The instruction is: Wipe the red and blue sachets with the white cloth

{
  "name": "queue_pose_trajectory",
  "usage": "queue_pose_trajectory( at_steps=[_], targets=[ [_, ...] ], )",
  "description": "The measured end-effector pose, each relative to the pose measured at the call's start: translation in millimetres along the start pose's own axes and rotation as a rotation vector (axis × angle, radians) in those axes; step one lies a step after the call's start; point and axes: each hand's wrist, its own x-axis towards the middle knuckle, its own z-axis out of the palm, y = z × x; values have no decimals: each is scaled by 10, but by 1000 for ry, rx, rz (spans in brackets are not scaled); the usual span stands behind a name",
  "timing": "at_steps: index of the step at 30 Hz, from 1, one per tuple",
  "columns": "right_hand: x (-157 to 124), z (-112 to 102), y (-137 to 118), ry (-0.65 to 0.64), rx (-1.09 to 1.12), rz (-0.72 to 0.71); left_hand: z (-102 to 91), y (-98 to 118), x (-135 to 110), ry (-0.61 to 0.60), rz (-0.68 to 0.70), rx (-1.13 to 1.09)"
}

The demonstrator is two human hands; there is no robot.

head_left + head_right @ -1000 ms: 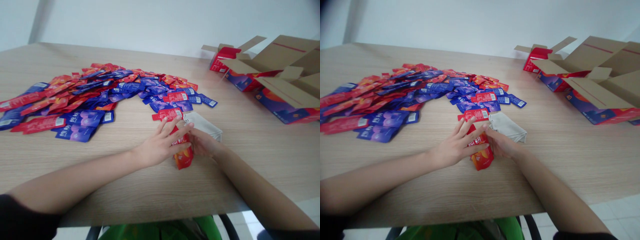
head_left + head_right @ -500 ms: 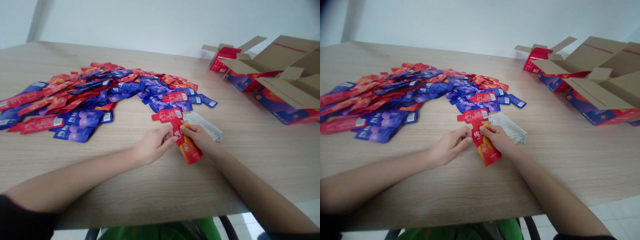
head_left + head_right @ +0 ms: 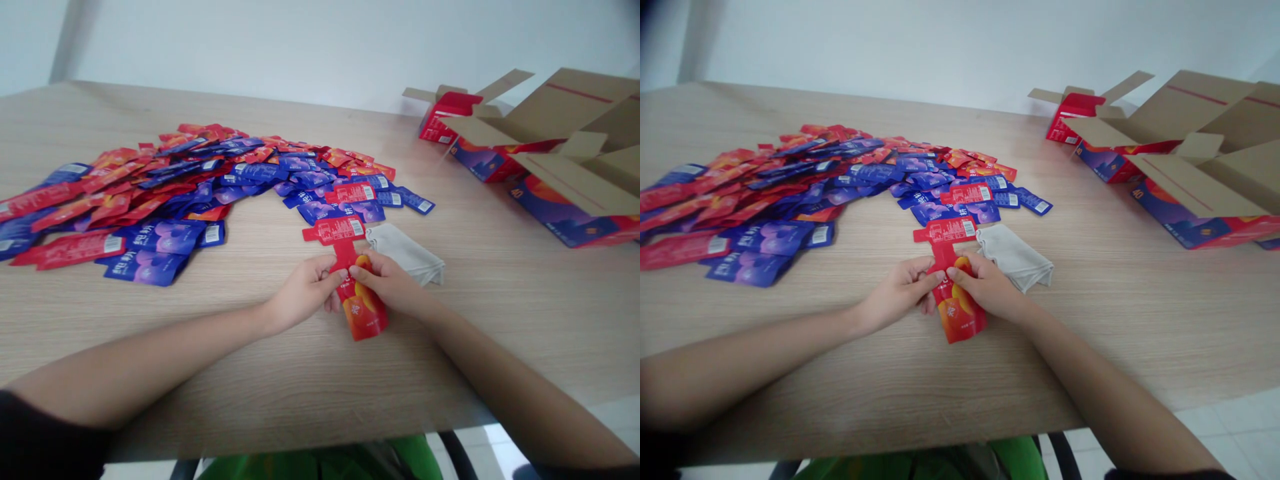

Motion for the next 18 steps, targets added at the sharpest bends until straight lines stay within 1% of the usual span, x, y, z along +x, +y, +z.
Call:
queue_pose_trajectory(
  at_steps=[2,5,7,9,11,13,15,18],
  targets=[
    [-15,-24,-15,-57,55,41,-6,6,-2,50,23,-20],
    [-55,-46,-67,-245,121,197,-23,12,9,150,57,-48],
    [-76,-41,-108,-340,151,247,-40,9,22,175,52,-64],
    [-87,-24,-135,-344,181,238,-55,1,37,156,18,-92],
    [-92,-7,-137,-341,181,225,-65,-11,47,93,-45,-95],
    [-97,-2,-118,-366,162,227,-69,-26,49,43,-87,-65],
    [-103,-20,-93,-427,151,234,-66,-44,45,58,-69,-49],
    [-104,-92,-70,-542,180,251,-60,-65,34,142,-5,-63]
  ],
)
